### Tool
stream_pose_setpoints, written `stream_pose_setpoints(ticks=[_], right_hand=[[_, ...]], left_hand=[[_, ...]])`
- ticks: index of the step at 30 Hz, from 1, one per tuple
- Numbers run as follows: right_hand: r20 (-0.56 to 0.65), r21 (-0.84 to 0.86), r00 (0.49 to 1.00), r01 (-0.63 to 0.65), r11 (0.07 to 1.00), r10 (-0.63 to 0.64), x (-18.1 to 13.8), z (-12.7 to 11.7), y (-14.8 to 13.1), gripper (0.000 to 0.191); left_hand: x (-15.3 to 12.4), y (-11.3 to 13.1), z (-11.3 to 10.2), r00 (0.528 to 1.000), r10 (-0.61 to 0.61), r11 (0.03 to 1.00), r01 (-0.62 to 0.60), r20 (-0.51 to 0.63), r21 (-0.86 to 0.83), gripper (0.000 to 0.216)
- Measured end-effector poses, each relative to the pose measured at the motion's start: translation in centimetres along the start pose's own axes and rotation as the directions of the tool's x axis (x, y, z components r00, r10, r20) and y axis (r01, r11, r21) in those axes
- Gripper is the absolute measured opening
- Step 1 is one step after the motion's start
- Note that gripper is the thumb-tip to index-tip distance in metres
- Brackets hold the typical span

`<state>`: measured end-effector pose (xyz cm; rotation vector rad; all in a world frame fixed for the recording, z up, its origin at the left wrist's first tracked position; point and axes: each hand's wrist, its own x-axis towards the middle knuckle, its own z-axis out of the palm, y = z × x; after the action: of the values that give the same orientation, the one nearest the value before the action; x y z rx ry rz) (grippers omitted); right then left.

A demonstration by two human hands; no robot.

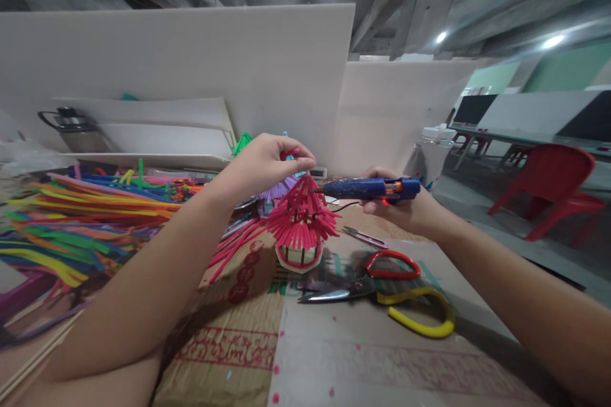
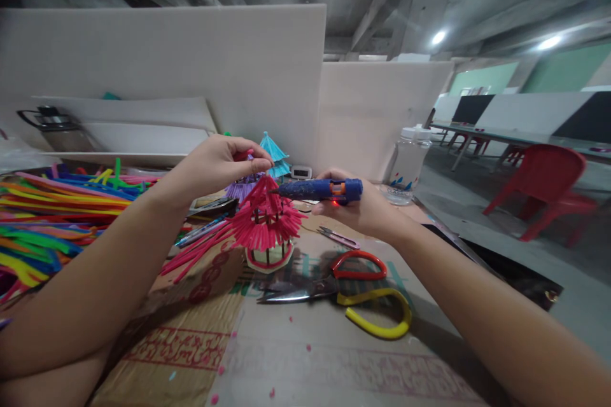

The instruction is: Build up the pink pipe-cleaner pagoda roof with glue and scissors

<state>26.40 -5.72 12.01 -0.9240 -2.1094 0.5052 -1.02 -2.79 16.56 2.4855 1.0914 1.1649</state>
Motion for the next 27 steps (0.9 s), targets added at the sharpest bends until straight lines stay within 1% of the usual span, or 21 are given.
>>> stream_pose_setpoints(ticks=[10, 16, 19, 21, 24, 26, 27], right_hand=[[-0.057, 0.082, 0.998, -0.015, 0.997, 0.02, 0.15, 0.26, 0.08, 0.043], [-0.023, 0.018, 1.0, -0.02, 1.0, 0.02, 0.1, 0.16, -0.16, 0.042], [-0.027, 0.01, 0.999, -0.035, 0.999, 0.035, 0.11, 0.29, -0.18, 0.043], [-0.038, 0.042, 0.999, -0.032, 0.999, 0.033, 0.1, 0.44, -0.09, 0.045], [-0.052, 0.138, 0.999, -0.002, 0.99, 0.009, 0.12, 0.57, -0.1, 0.047], [-0.101, 0.183, 0.995, 0.023, 0.983, -0.005, 0.27, 0.46, -0.22, 0.047], [-0.153, 0.189, 0.988, 0.038, 0.981, -0.009, 0.41, 0.33, -0.23, 0.046]], left_hand=[[-0.02, 0.16, -0.02, 1.0, 0.009, 1.0, -0.009, -0.001, -0.016, 0.029], [-0.05, 0.08, -0.01, 1.0, -0.005, 1.0, 0.005, 0.007, -0.014, 0.028], [-0.06, 0.07, -0.01, 1.0, -0.004, 1.0, 0.004, 0.007, -0.012, 0.028], [-0.07, 0.08, -0.03, 1.0, -0.002, 1.0, 0.002, 0.007, -0.01, 0.028], [-0.09, 0.1, -0.09, 1.0, -0.001, 1.0, 0.001, 0.004, 0.0, 0.029], [-0.08, 0.07, -0.17, 1.0, -0.008, 1.0, 0.008, 0.0, 0.012, 0.03], [-0.08, 0.03, -0.2, 1.0, -0.011, 1.0, 0.011, -0.007, 0.014, 0.03]])
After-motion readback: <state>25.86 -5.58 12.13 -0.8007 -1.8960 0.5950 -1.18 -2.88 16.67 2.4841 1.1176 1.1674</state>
